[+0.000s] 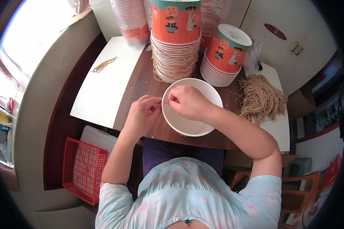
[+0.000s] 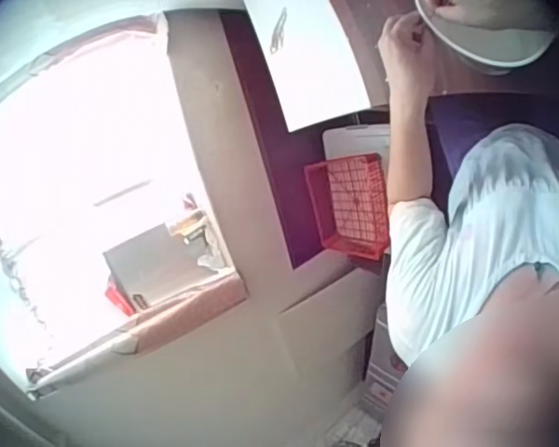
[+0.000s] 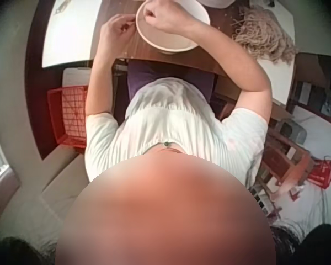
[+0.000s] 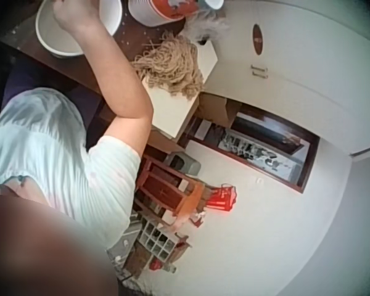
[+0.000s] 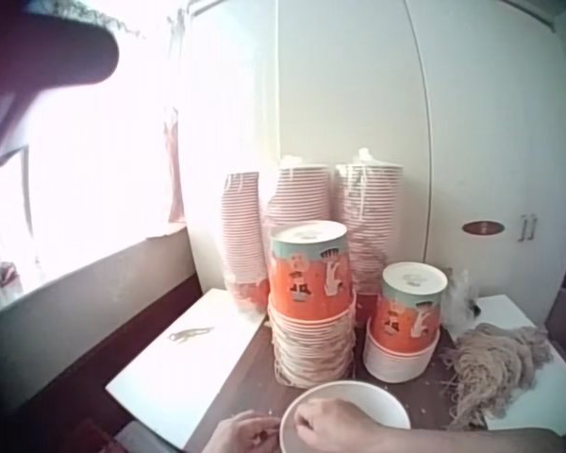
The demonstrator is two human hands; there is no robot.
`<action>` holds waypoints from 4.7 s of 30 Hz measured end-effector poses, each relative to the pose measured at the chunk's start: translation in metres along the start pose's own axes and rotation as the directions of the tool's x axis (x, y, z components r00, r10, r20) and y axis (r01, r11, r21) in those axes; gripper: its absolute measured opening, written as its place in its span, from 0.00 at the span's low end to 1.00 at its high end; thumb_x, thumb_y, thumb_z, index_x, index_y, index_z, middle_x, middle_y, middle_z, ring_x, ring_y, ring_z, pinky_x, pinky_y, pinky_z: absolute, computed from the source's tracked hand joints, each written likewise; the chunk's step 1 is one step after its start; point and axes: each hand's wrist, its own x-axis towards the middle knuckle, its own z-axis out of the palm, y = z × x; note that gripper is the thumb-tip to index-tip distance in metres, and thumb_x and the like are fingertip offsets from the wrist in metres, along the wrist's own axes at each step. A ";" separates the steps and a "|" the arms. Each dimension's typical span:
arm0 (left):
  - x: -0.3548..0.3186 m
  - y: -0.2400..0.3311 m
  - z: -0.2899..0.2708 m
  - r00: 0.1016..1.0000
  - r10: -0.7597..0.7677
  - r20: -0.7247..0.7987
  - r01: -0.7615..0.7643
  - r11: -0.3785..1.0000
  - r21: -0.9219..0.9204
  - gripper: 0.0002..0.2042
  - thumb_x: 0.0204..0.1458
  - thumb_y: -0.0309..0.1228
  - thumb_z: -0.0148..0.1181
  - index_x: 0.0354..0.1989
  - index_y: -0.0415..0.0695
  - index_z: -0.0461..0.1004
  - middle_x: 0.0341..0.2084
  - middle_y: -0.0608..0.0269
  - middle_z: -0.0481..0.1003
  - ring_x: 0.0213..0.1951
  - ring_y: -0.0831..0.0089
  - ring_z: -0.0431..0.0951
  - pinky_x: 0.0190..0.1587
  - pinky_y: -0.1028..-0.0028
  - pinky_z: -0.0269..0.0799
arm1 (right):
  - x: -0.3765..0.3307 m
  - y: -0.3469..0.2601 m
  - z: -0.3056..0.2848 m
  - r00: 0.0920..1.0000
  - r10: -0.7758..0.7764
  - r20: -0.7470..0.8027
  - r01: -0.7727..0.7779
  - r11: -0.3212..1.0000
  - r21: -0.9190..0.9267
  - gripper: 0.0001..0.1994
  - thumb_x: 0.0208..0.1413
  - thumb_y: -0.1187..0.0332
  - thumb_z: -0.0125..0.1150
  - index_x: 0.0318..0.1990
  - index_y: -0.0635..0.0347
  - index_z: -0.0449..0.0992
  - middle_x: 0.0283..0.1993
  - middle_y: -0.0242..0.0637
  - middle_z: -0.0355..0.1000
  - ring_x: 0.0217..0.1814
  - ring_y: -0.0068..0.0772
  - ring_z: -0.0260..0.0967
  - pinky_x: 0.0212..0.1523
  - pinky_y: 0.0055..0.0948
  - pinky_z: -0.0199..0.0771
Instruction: Attaching string handles to paper buckets for packaging.
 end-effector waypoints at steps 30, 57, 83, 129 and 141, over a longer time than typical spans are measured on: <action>-0.023 0.021 0.026 0.924 0.132 0.360 0.298 0.345 -0.890 0.04 0.58 0.22 0.53 0.38 0.36 0.73 0.40 0.57 0.77 0.39 0.76 0.76 0.42 0.77 0.73 | -0.098 -0.037 -0.018 0.967 -0.155 -0.200 0.054 0.897 -0.438 0.07 0.48 0.71 0.63 0.31 0.61 0.71 0.31 0.40 0.70 0.33 0.44 0.72 0.31 0.37 0.73; -0.074 0.025 0.044 0.763 0.617 -0.195 -0.619 0.784 0.058 0.13 0.35 0.19 0.64 0.33 0.41 0.74 0.29 0.61 0.77 0.27 0.67 0.76 0.29 0.72 0.67 | -0.144 -0.048 0.014 0.827 -0.448 -0.341 0.208 0.806 -0.555 0.10 0.43 0.78 0.64 0.35 0.63 0.75 0.31 0.36 0.69 0.30 0.36 0.68 0.33 0.34 0.70; -0.116 0.017 0.069 0.872 -0.435 -0.224 0.063 0.553 -0.831 0.04 0.51 0.17 0.59 0.34 0.37 0.72 0.32 0.58 0.77 0.32 0.71 0.79 0.35 0.78 0.74 | -0.114 -0.033 0.093 0.927 0.326 0.184 -0.111 -0.232 0.966 0.12 0.61 0.67 0.51 0.46 0.63 0.75 0.49 0.36 0.73 0.49 0.25 0.69 0.52 0.27 0.65; -0.105 0.026 0.053 0.937 -0.296 -0.183 0.102 0.735 -0.671 0.03 0.51 0.18 0.58 0.34 0.34 0.74 0.30 0.62 0.78 0.31 0.80 0.77 0.35 0.81 0.73 | -0.108 -0.034 0.085 0.887 0.450 -0.104 -0.099 0.405 0.909 0.10 0.58 0.69 0.60 0.42 0.66 0.79 0.38 0.34 0.77 0.36 0.18 0.69 0.41 0.20 0.70; -0.099 0.025 0.052 0.939 -0.259 -0.227 0.051 0.756 -0.653 0.04 0.51 0.16 0.57 0.34 0.34 0.73 0.29 0.62 0.77 0.30 0.79 0.76 0.34 0.80 0.73 | -0.111 -0.035 0.084 0.886 0.445 -0.130 -0.076 0.416 0.906 0.09 0.57 0.72 0.59 0.41 0.68 0.79 0.37 0.34 0.78 0.37 0.18 0.72 0.40 0.21 0.72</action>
